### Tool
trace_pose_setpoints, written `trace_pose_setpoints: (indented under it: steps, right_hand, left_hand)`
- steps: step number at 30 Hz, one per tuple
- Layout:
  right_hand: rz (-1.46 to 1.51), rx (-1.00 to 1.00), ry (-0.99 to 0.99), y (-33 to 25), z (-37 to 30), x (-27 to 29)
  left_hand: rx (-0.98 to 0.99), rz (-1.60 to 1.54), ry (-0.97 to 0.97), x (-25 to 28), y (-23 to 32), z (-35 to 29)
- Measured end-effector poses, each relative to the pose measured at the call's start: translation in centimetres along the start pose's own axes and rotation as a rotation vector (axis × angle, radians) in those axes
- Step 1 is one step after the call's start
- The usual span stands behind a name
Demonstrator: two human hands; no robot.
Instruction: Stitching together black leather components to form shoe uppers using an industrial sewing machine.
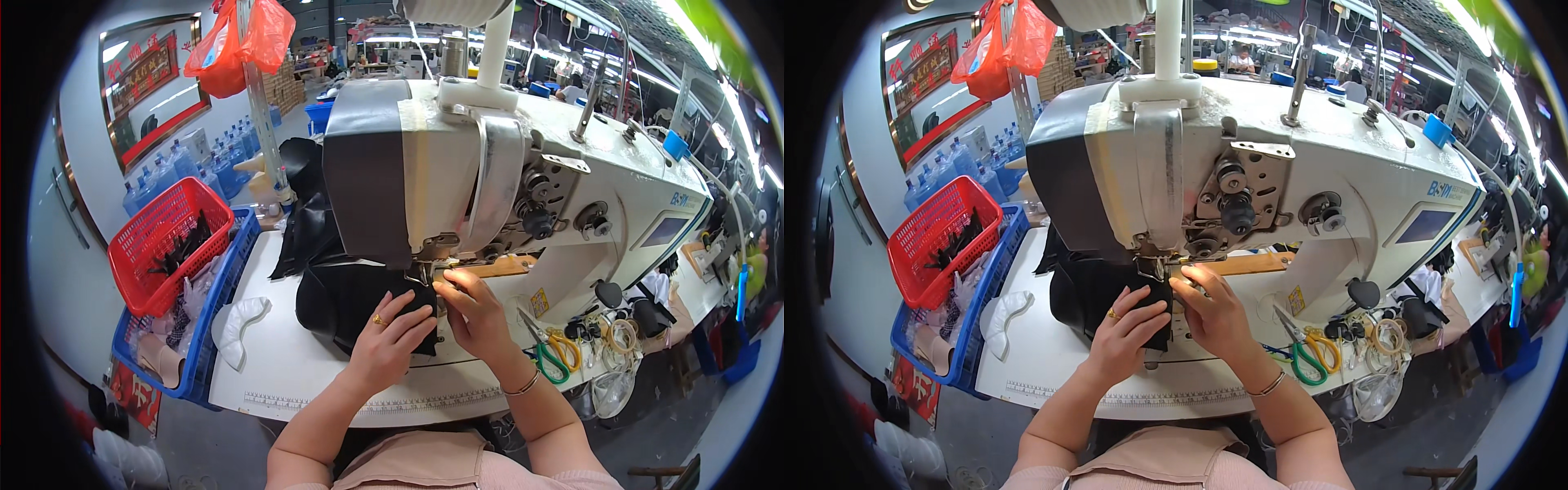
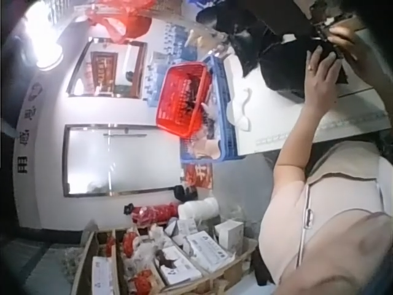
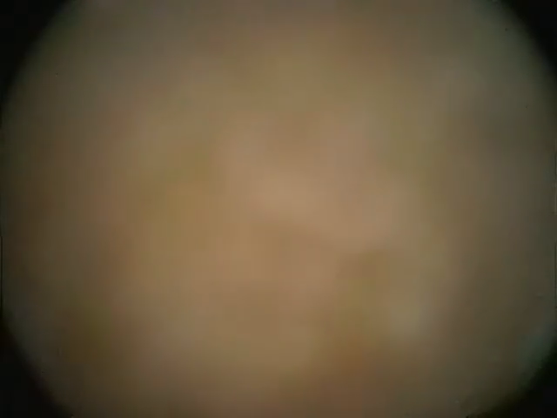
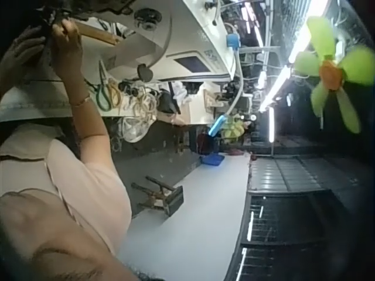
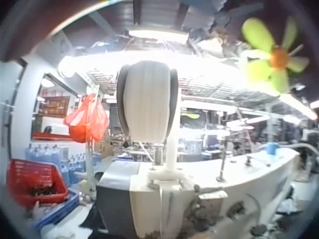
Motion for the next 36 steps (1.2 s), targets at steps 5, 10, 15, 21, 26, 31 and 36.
trace_pose_setpoints:
  steps: [5, 10, 15, 21, 26, 31, 36]
  right_hand:
    - [0.032, -0.032, -0.03, 0.3, -0.4, -0.2]
    - [0.041, -0.046, -0.031, 0.3, -0.4, -0.2]
    - [0.028, -0.028, -0.014, 0.2, -0.3, -0.2]
    - [0.043, -0.051, -0.018, 0.2, -0.4, -0.2]
    - [0.048, -0.051, -0.017, 0.2, -0.4, -0.3]
    - [0.054, -0.032, 0.002, 0.3, -0.5, -0.3]
    - [0.032, -0.03, -0.02, 0.4, -0.7, -0.4]
  left_hand:
    - [0.012, -0.023, 0.028, -0.2, -0.7, 0.9]
    - [0.036, -0.047, 0.073, -0.6, -1.0, 0.9]
    - [-0.032, -0.071, 0.176, -0.5, -0.7, 0.3]
    - [-0.037, -0.061, 0.197, -0.7, -1.3, 1.0]
    - [-0.013, -0.079, 0.21, -0.8, -1.8, 1.5]
    - [-0.034, -0.071, 0.211, -0.7, -2.2, 1.8]
    - [-0.027, -0.127, 0.233, -0.6, -3.0, 2.5]
Point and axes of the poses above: each hand's wrist, its own z-axis towards the middle knuckle, its own x-axis out of the back of the hand, y = z × x, the point moved 4 cm from there along z, towards the middle knuckle, and after that the axes turned 11 degrees about x, right-handed, at the moved point
